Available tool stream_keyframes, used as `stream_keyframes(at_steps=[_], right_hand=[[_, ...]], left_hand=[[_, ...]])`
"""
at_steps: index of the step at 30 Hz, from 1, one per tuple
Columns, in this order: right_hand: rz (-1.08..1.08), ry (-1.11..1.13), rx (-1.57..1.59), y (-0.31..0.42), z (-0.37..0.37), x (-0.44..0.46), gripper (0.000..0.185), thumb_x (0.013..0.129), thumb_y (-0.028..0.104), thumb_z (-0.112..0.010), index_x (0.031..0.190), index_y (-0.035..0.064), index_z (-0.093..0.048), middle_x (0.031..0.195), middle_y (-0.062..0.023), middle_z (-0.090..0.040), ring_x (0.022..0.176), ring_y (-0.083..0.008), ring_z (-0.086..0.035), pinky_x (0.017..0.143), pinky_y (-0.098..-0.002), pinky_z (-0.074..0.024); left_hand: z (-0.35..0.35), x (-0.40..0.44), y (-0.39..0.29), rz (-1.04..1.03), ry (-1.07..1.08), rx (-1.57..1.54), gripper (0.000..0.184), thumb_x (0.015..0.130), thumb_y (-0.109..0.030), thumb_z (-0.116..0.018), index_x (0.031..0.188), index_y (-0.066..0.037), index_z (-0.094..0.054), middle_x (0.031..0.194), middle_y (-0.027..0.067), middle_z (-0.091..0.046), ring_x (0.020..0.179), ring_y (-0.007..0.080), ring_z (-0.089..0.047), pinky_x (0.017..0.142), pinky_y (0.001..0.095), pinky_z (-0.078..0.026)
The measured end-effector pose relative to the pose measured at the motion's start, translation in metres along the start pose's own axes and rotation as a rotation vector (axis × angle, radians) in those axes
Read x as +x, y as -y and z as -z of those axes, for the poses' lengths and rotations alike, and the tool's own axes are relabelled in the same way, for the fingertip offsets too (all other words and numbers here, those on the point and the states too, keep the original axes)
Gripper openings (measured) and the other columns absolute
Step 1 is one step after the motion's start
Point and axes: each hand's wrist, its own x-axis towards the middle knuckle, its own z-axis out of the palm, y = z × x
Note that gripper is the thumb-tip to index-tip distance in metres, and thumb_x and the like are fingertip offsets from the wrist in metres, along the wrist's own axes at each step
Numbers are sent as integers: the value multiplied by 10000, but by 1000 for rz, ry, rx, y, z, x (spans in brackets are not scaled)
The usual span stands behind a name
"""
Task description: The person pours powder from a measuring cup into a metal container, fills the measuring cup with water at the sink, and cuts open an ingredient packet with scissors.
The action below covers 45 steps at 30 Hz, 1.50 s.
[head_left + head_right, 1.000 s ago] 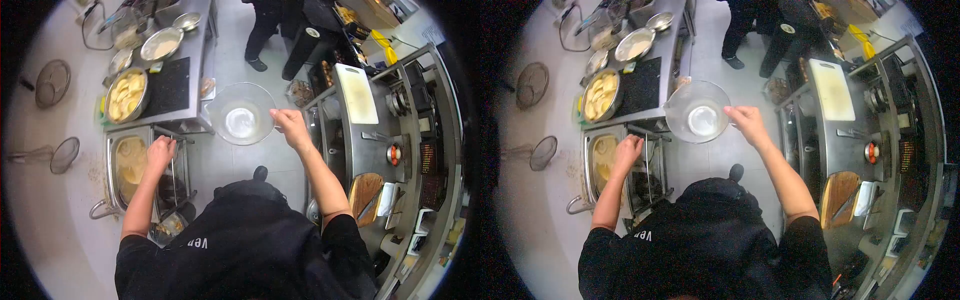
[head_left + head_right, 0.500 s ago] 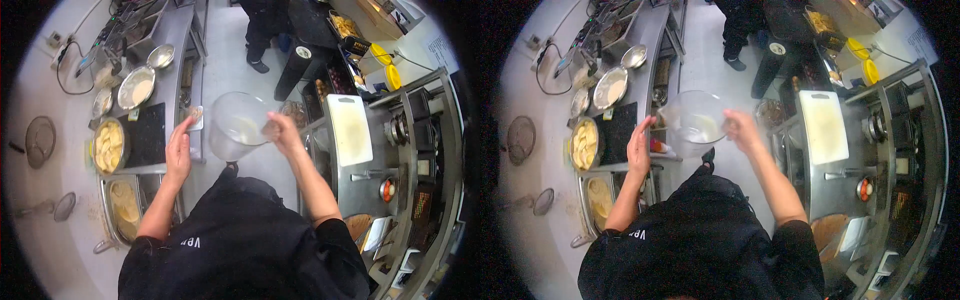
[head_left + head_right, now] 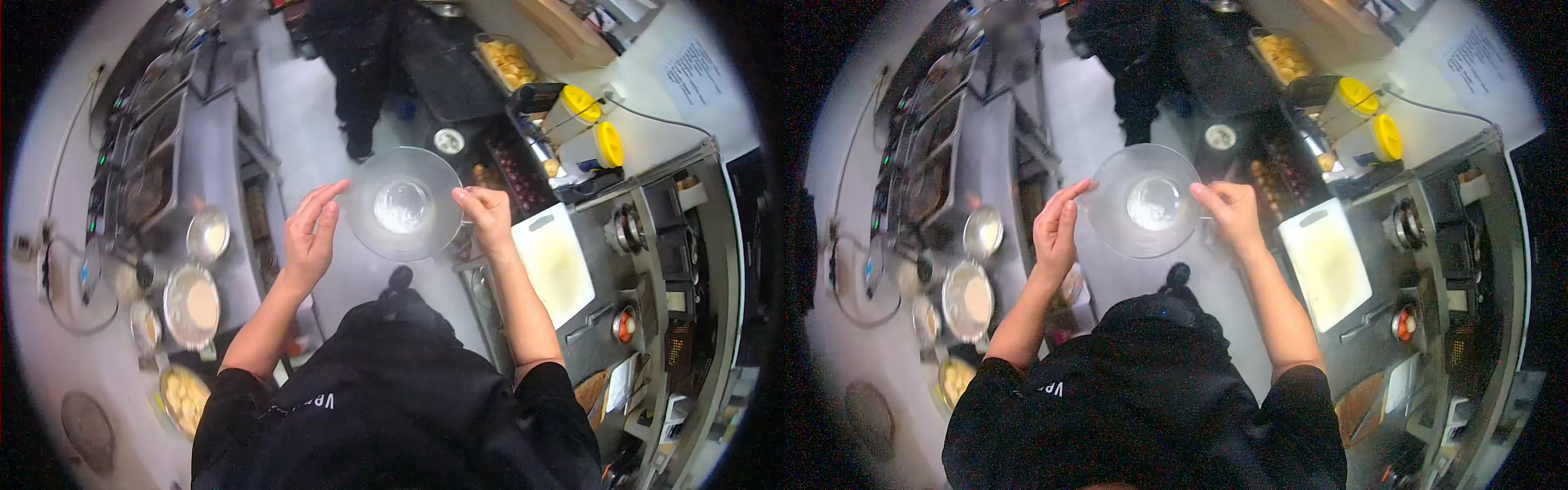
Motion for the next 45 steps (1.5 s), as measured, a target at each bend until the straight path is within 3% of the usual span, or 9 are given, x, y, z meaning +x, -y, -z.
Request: stream_keyframes(at_steps=[9,11,15,20,23,31,35,37,45], right_hand=[[56,-290,175,-30,96,155,286,800,222,-644,606,15,-603,568,41,-507,546,-48,-409,485,-229,-297],[93,-337,163,-10,104,199,312,810,244,-647,578,45,-583,547,48,-485,524,-43,-392,470,-228,-271],[-133,-505,163,46,152,261,331,834,282,-630,568,120,-517,519,79,-392,471,-47,-308,447,-234,-212],[38,-644,-125,64,203,350,371,845,319,-629,553,150,-474,491,68,-370,416,-35,-282,404,-212,-177],[168,-738,-243,71,218,403,391,849,320,-625,541,151,-454,497,73,-363,428,-29,-281,410,-205,-181],[58,-898,-307,95,251,496,364,827,353,-646,575,133,-503,496,70,-377,404,-19,-284,389,-208,-182],[-104,-863,-416,119,247,545,403,828,424,-628,584,131,-498,501,63,-368,431,-41,-274,421,-221,-182],[-179,-640,-487,131,266,561,410,811,491,-616,633,135,-520,563,60,-382,529,-57,-336,508,-219,-239],[-58,-618,-798,141,276,678,411,774,460,-645,754,53,-594,621,44,-409,589,-77,-362,566,-228,-302]], left_hand=[[-84,206,51,-349,118,131,269,914,-123,-477,1115,32,-567,1101,171,-594,1028,258,-565,926,319,-396],[-97,253,58,-277,31,-70,272,914,-111,-473,1132,34,-544,1103,167,-567,1005,250,-550,907,325,-403],[-107,320,90,-316,-74,-75,292,905,-83,-473,1175,24,-509,1137,156,-517,982,243,-536,882,320,-413],[-141,397,144,-209,-26,-147,317,873,-10,-519,1187,20,-489,1196,106,-472,1053,182,-516,923,299,-402],[-167,461,163,-338,14,-78,333,843,-43,-568,1167,3,-505,1151,124,-500,1040,213,-521,914,316,-407],[-268,613,210,-600,263,-115,246,803,-110,-615,1040,-48,-593,1112,141,-528,1042,309,-508,914,364,-393],[-319,673,225,-624,254,-69,247,797,-164,-629,1024,-70,-601,1092,139,-526,1054,315,-487,911,386,-392],[-340,701,238,-635,265,-34,248,791,-171,-633,1020,-79,-604,1072,146,-526,1050,327,-479,920,399,-388],[-426,778,260,-542,470,247,369,810,-216,-588,1118,-17,-540,1100,201,-515,1117,342,-450,959,416,-378]])
